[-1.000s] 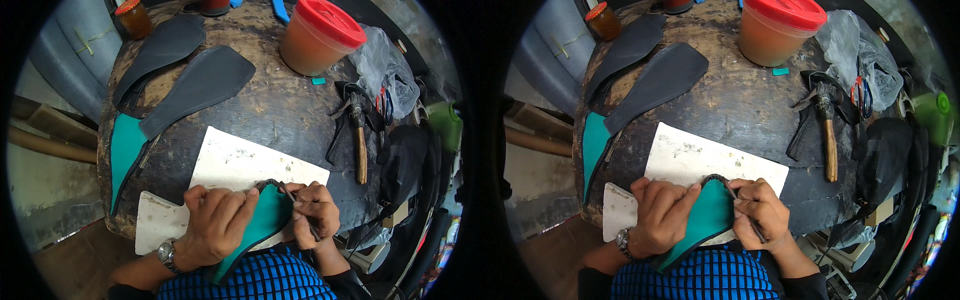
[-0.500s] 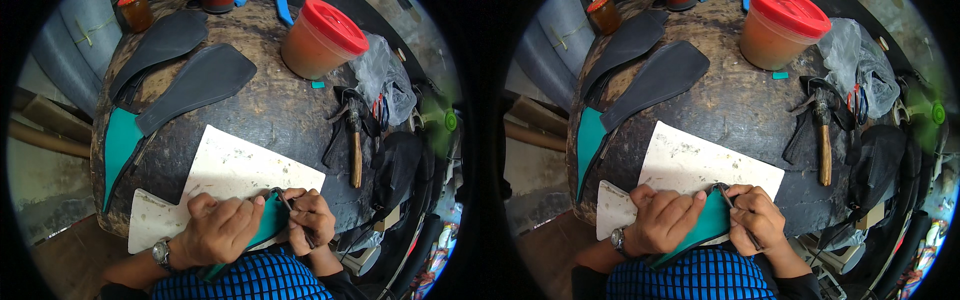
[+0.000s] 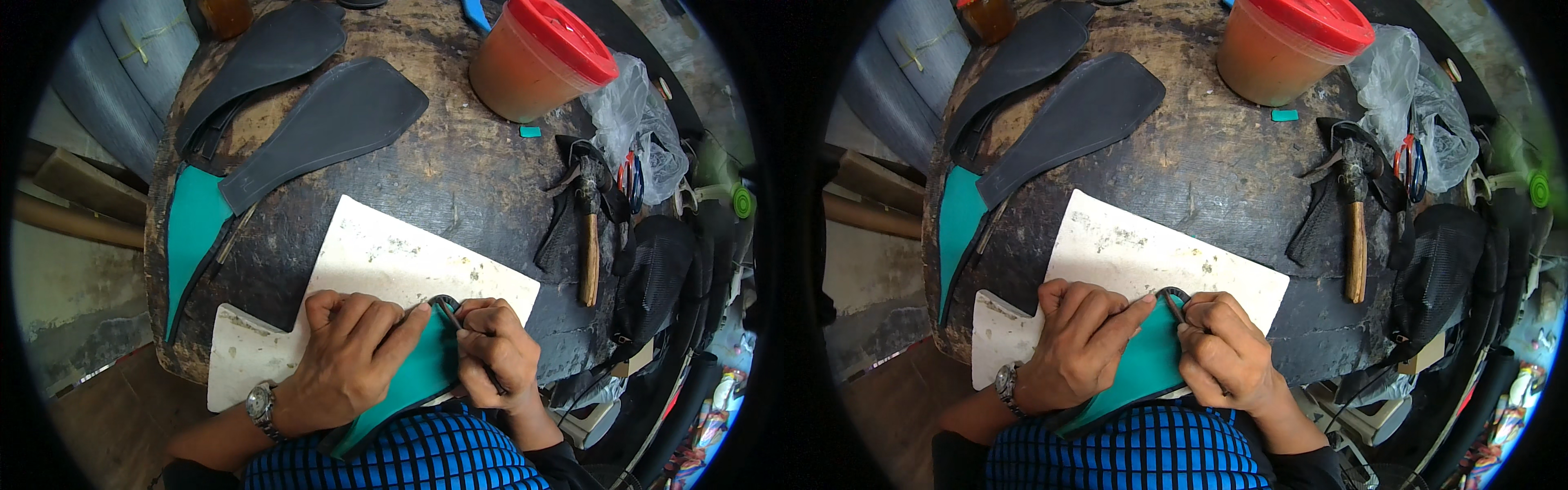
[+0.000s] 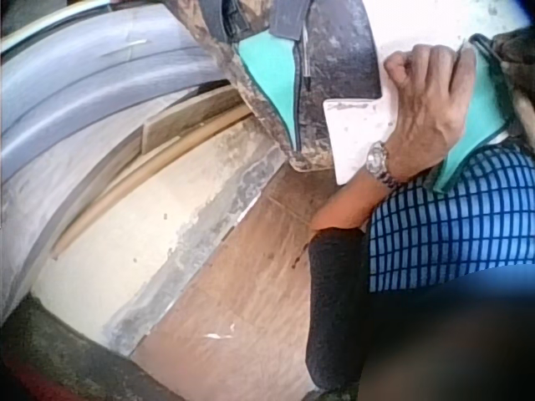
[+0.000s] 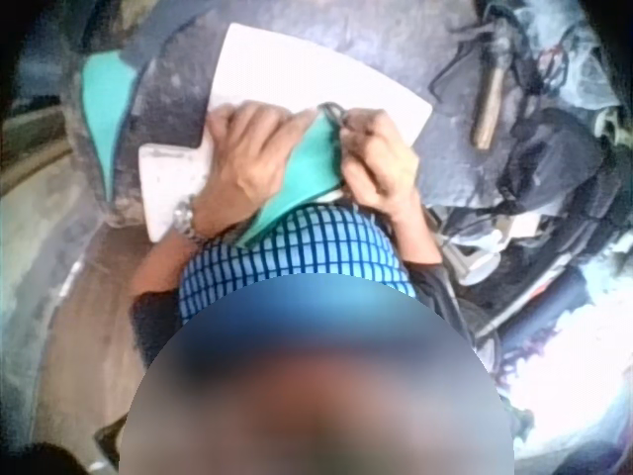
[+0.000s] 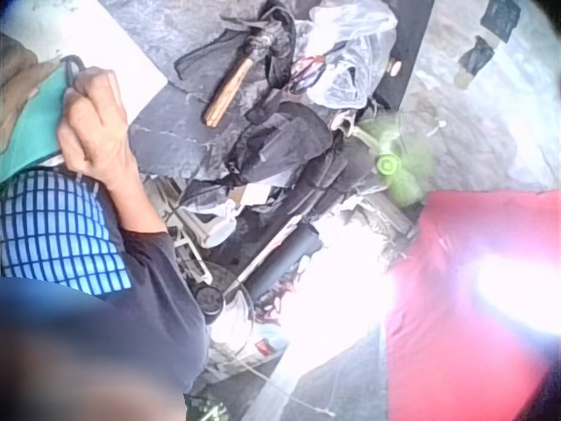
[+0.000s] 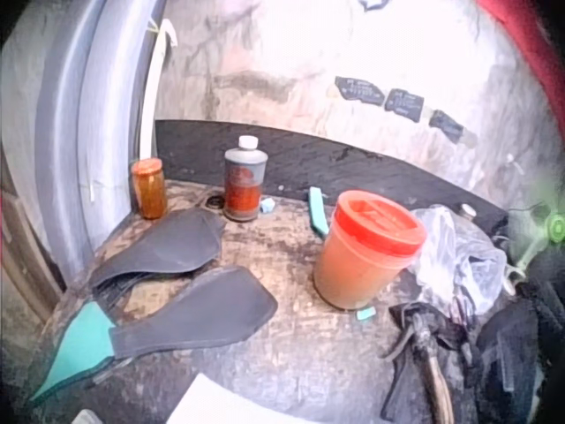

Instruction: The person cuts black rubber soles with scissors, then uses a hammer and a small metal tool to secure the edges of a green insole to the black sole. They repeatedly tap along the perimeter to bond the layers and trim excess material.

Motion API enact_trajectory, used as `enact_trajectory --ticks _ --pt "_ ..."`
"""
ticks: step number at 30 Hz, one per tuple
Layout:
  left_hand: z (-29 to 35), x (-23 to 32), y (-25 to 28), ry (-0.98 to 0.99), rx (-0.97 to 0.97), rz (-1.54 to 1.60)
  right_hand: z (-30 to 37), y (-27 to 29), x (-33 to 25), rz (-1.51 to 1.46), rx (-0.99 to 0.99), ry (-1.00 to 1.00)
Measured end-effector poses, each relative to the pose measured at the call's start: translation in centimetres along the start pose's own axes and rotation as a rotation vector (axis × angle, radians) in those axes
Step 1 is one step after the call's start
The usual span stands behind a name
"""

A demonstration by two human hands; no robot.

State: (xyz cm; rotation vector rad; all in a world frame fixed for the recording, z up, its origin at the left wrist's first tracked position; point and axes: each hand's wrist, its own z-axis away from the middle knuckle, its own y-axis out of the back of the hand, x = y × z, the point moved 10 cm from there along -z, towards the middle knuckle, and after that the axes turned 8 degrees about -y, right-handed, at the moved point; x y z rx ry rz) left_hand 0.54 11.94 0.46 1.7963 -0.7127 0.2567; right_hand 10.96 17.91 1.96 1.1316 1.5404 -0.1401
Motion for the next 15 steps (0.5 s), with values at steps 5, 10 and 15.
enact_trajectory --ticks 5,10,15 --pt "0.02 0.1 0.2 -0.005 0.009 -0.003 -0.14 -0.14 -0.17 0.015 -0.02 0.014" --pt "0.04 0.0 0.26 0.003 0.029 -0.003 -0.15 -0.41 0.0 0.013 -0.04 -0.011" --pt "0.09 -0.28 0.46 0.04 0.038 0.017 -0.19 -0.76 -0.19 0.04 -0.062 0.028"
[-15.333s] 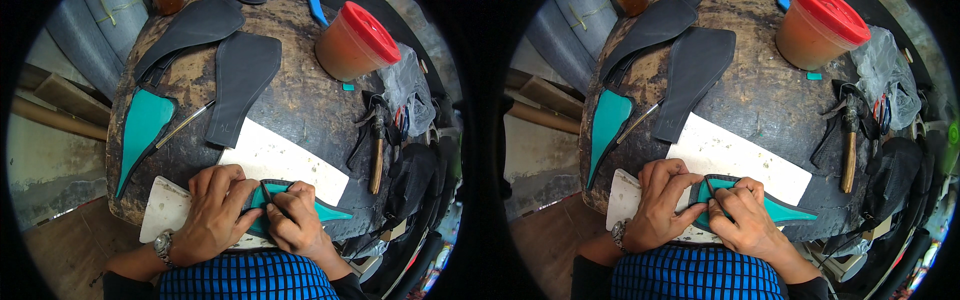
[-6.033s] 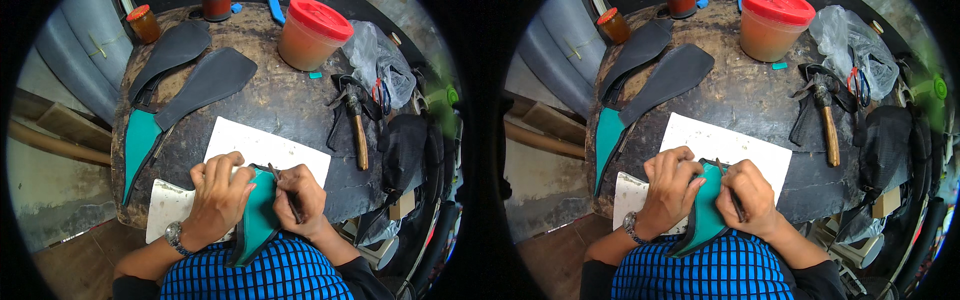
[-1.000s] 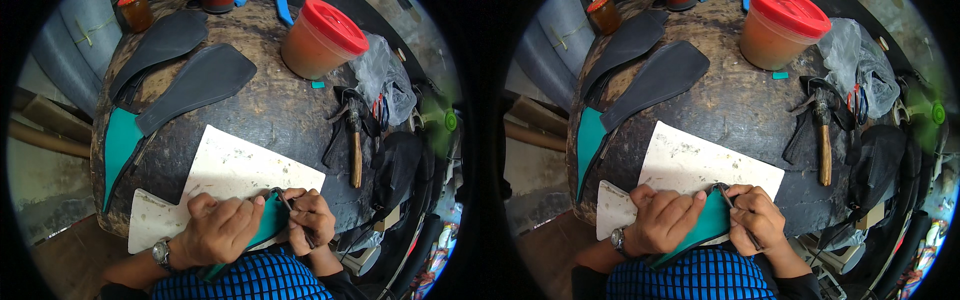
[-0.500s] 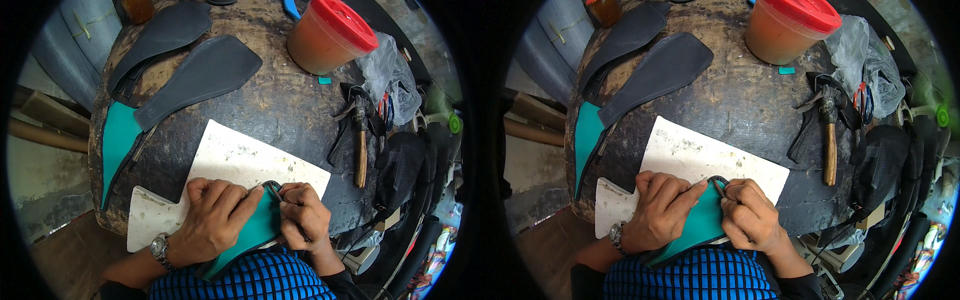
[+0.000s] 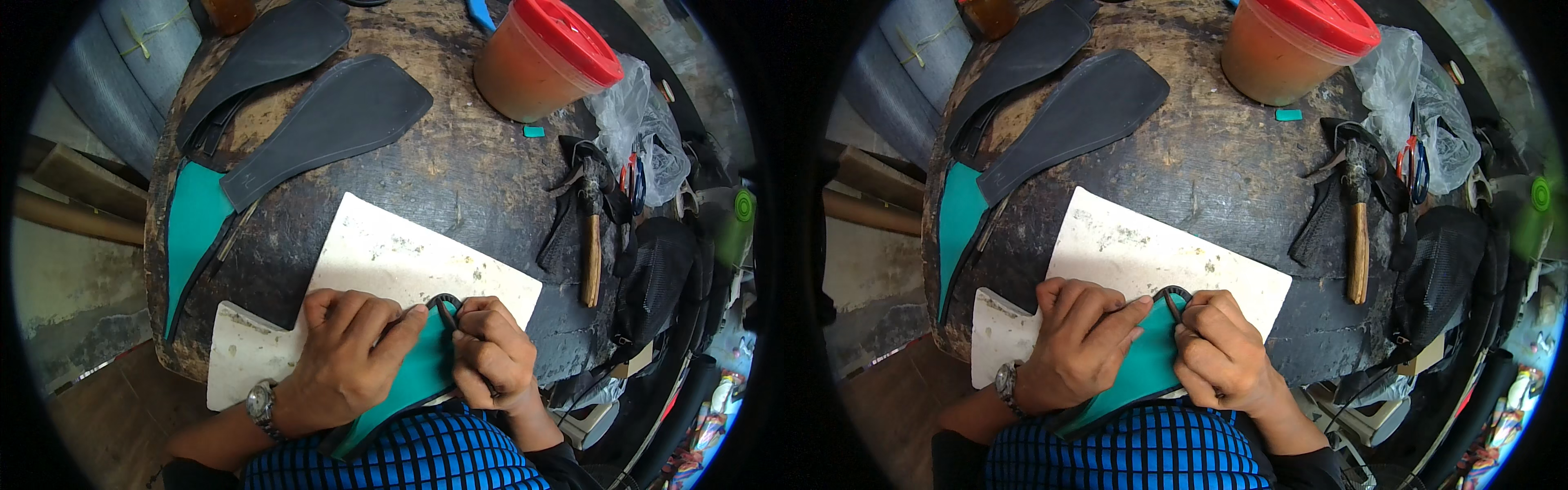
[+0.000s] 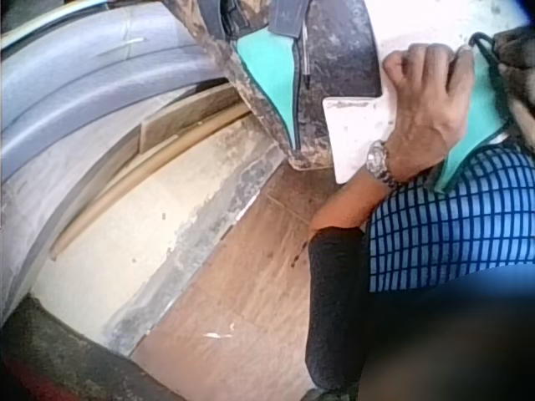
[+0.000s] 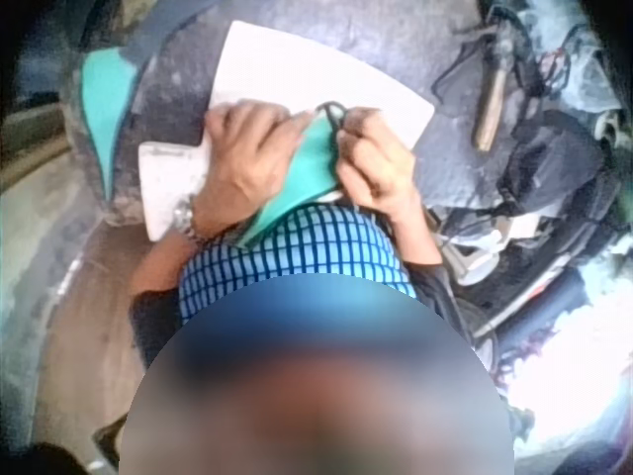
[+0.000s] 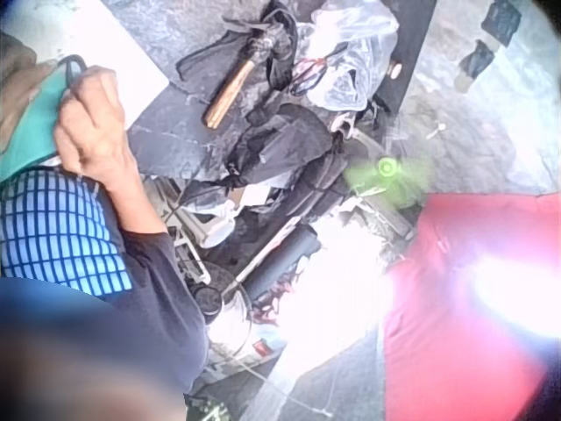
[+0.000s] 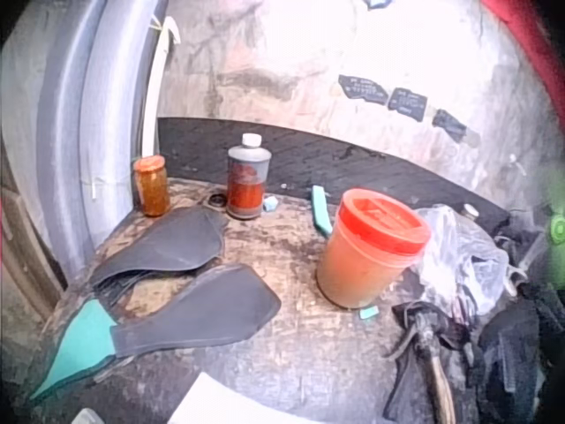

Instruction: The person cuts black rubber soles with scissors, then uses a hammer and a small metal tool to secure the edges of a green insole to the black sole. They repeatedly tap along the perimeter to bond the layers and trim excess material.

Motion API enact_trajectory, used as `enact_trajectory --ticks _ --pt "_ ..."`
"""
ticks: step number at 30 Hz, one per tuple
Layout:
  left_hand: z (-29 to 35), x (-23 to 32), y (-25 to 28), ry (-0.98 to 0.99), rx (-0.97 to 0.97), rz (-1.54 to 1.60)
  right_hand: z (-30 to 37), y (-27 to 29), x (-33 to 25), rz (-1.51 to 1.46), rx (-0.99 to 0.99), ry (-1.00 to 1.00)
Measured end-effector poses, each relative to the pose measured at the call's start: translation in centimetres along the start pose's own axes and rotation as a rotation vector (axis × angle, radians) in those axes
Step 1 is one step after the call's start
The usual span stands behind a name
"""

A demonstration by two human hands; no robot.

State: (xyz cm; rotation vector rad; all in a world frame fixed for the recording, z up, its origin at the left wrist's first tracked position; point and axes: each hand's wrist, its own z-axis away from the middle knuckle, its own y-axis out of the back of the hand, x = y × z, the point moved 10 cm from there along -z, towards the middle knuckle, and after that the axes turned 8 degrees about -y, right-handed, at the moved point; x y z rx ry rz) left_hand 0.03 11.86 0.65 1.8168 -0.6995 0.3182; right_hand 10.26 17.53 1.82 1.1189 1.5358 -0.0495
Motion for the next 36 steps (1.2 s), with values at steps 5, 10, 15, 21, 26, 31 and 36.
enact_trajectory --ticks 5,10,15,21,26,31,36 --pt "0.2 -0.2 0.2 0.013 -0.008 0.03 0.0 -0.1 -0.2 0.011 0.003 0.022" --pt "0.3 -0.1 0.1 0.008 -0.01 0.019 0.2 0.2 -0.2 -0.014 0.043 0.008" --pt "0.3 -0.1 0.1 0.007 -0.004 0.021 0.1 -0.1 -0.3 -0.009 0.007 0.011" --pt "0.6 -0.5 0.1 0.08 -0.023 0.075 0.0 -0.5 -0.6 0.028 -0.035 0.06" --pt "0.9 -0.7 0.3 0.126 0.016 0.11 0.3 0.1 -0.1 -0.043 0.015 0.02" --pt "0.3 1.8 1.3 -0.075 0.078 -0.052 1.3 2.2 0.6 -0.232 0.235 -0.063" --pt "-0.2 4.3 2.0 -0.224 0.067 -0.256 1.6 2.6 0.0 -0.2 0.247 -0.032"
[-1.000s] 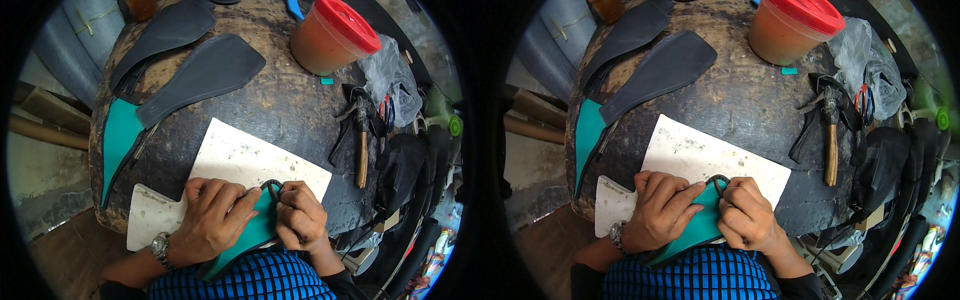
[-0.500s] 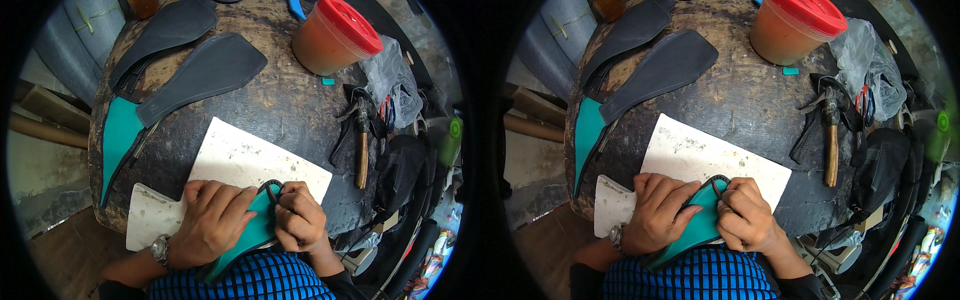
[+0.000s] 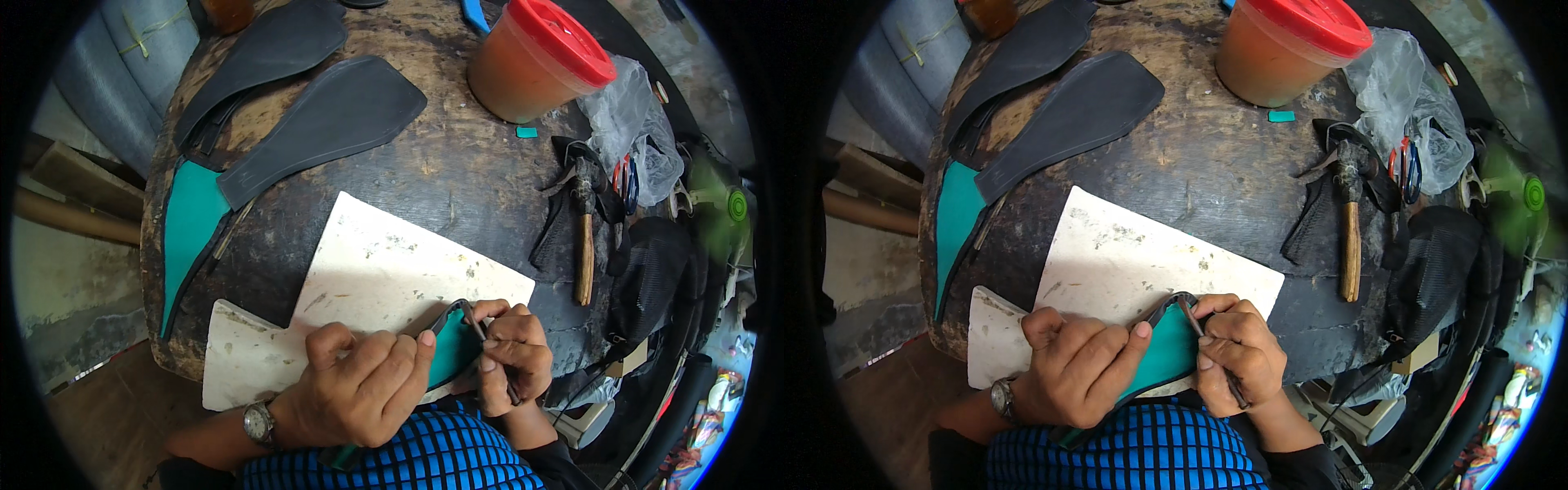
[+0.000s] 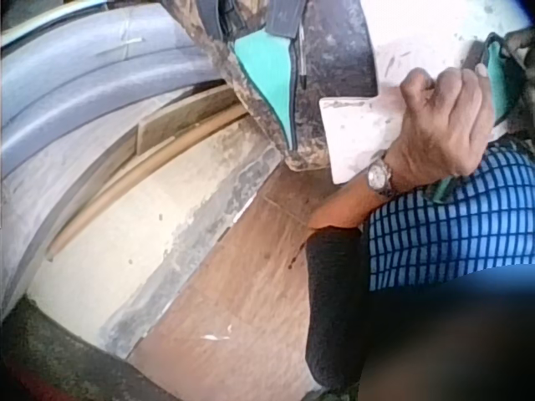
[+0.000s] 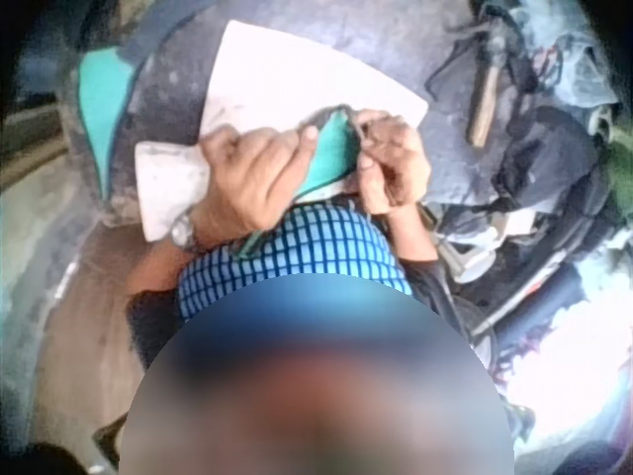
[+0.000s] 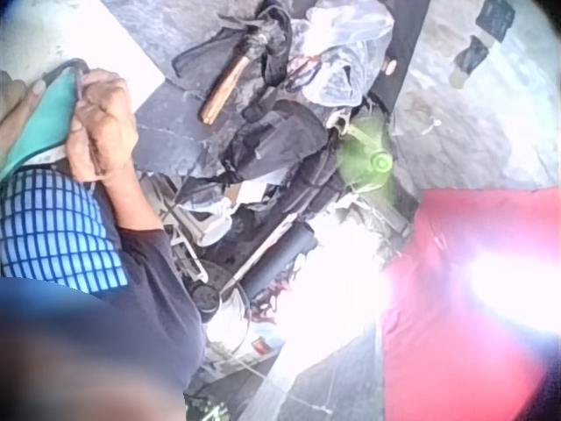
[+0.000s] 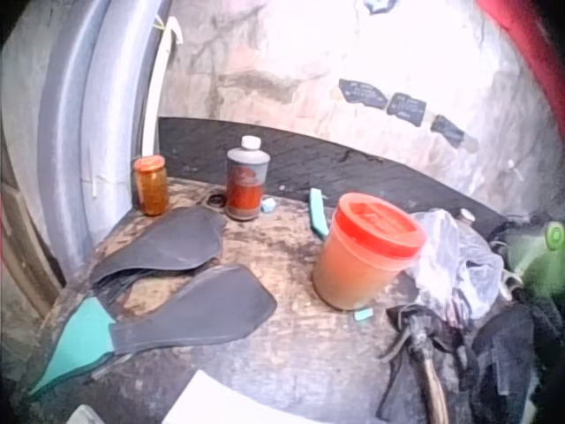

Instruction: The person cuts black rubber soles with scissors, then uses a hammer and a small metal tool to secure the edges of a green insole to the black sole. They repeatedly tap along the perimeter to bond the layers and trim excess material.

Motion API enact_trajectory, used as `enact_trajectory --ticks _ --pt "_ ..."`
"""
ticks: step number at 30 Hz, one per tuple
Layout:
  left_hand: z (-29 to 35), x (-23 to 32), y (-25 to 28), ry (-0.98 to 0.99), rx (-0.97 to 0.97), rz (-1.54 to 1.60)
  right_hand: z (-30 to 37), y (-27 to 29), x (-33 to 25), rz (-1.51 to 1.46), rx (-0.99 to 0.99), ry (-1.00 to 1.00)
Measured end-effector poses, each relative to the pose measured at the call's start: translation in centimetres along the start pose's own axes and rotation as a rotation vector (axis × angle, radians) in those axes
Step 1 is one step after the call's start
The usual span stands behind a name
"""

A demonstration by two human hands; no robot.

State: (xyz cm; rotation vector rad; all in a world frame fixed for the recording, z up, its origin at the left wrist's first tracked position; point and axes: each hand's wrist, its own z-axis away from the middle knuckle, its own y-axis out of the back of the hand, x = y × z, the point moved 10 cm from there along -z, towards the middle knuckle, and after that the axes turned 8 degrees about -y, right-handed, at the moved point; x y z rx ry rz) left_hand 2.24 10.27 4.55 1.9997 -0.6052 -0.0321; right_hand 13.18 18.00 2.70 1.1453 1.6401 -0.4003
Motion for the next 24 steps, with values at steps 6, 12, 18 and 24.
enact_trajectory --ticks 6,12,18,24 --pt "0.1 -0.3 -0.6 0.022 -0.005 0.026 -0.3 -0.9 -0.5 0.048 -0.094 0.06" --pt "1.1 -1.7 -2.1 0.088 -0.012 0.14 -0.7 -1.9 0.2 0.097 -0.16 0.048" --pt "1.3 -1.9 -2.3 0.102 -0.013 0.161 -0.9 -2.5 0.2 0.137 -0.196 0.048" --pt "1.2 -2.2 -2.4 0.124 -0.026 0.173 -1.0 -2.8 0.2 0.161 -0.24 0.063"
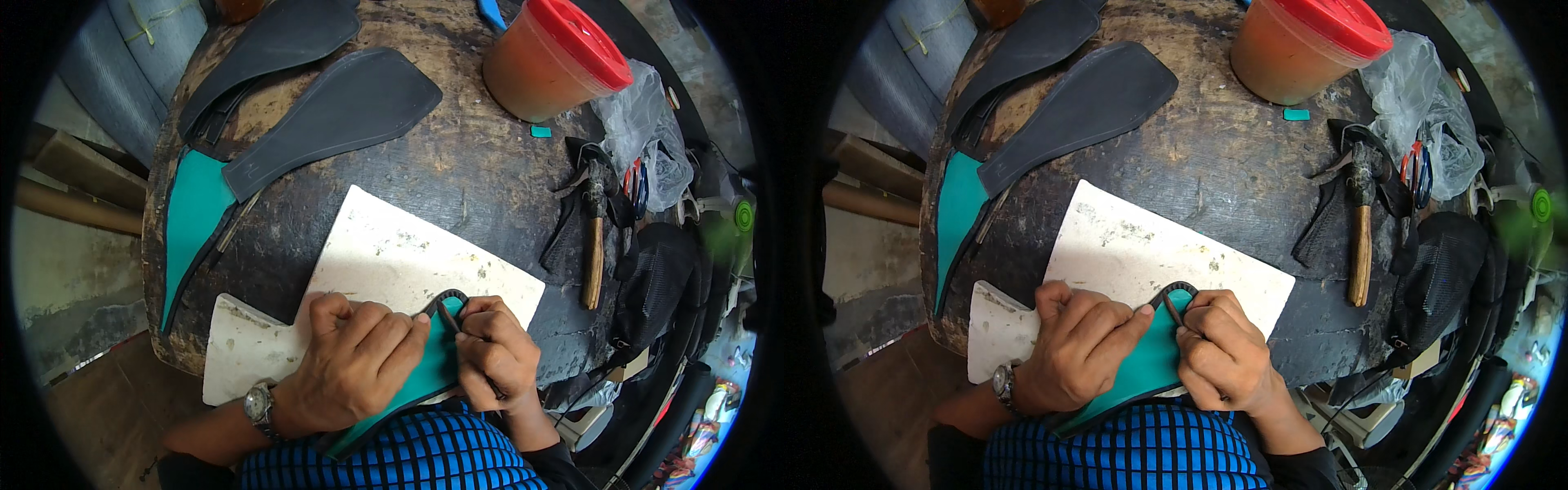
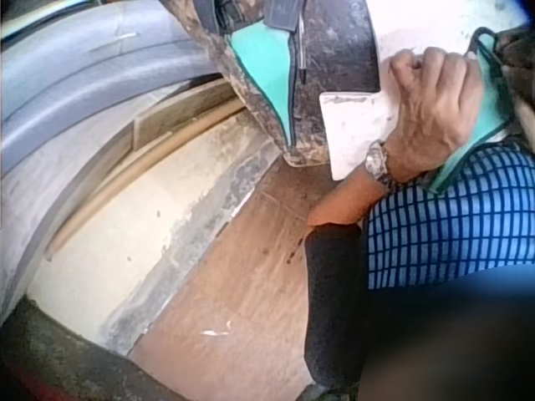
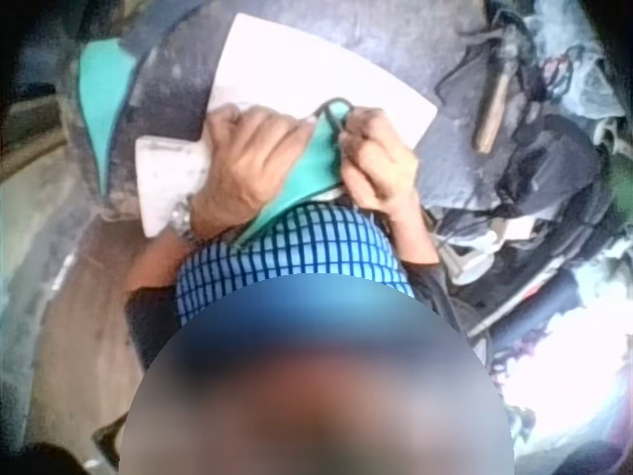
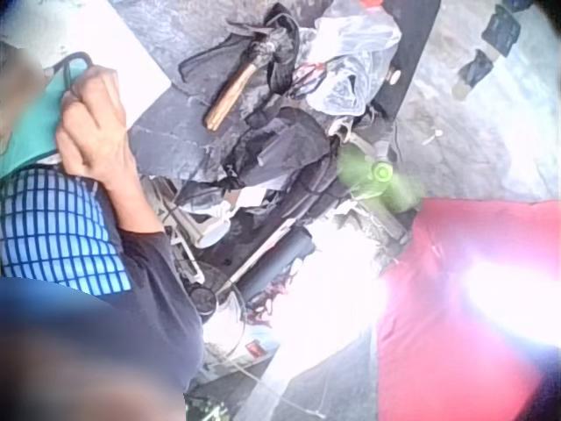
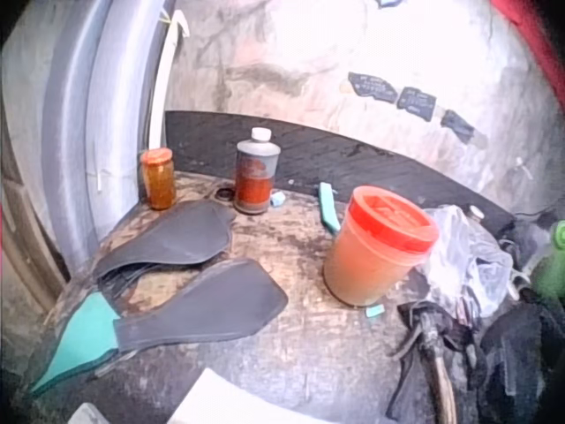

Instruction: The person cuts black rubber soles with scissors, then uses a hammer and a small metal tool to secure the edges of a green insole to the black sole. They repeatedly tap along the perimeter to bond the layers and trim excess material.

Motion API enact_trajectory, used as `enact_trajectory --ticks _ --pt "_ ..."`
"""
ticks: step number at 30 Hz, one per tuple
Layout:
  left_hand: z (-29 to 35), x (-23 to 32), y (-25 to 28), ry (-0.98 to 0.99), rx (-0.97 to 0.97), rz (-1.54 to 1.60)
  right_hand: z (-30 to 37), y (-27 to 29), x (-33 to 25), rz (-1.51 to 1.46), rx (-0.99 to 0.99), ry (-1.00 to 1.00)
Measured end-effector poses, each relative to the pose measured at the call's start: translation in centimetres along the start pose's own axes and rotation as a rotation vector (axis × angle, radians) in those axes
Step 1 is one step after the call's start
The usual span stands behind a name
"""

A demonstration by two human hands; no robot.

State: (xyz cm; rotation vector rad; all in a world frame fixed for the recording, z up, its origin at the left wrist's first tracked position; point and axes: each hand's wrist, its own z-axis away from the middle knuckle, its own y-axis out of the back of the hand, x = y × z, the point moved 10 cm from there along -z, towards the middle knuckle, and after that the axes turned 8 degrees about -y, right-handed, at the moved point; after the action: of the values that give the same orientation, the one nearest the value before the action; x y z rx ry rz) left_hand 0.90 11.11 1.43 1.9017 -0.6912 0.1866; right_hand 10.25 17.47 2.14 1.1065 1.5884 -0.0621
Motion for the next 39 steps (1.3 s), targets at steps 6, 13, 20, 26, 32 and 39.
enact_trajectory --ticks 6,13,20,26,32,39 --pt "0.1 -0.4 0.1 0.033 0.01 0.017 0.0 -0.2 0.0 0.017 -0.009 -0.004" --pt "0.4 -1.1 0.1 0.097 0.016 0.065 0.1 -0.1 -0.1 0.007 0.002 0.01" --pt "0.5 -1.4 0.1 0.115 0.007 0.084 0.0 -0.2 0.0 -0.007 -0.014 -0.002" --pt "0.6 -1.4 0.2 0.123 -0.003 0.093 0.0 -0.6 -0.3 0.028 -0.055 0.006" --pt "0.6 -1.3 0.2 0.13 -0.038 0.091 0.0 -0.3 -0.2 -0.017 -0.017 0.001" --pt "1.2 -2.0 0.1 0.206 -0.081 0.225 0.1 -0.8 -0.3 0.022 -0.08 0.0"
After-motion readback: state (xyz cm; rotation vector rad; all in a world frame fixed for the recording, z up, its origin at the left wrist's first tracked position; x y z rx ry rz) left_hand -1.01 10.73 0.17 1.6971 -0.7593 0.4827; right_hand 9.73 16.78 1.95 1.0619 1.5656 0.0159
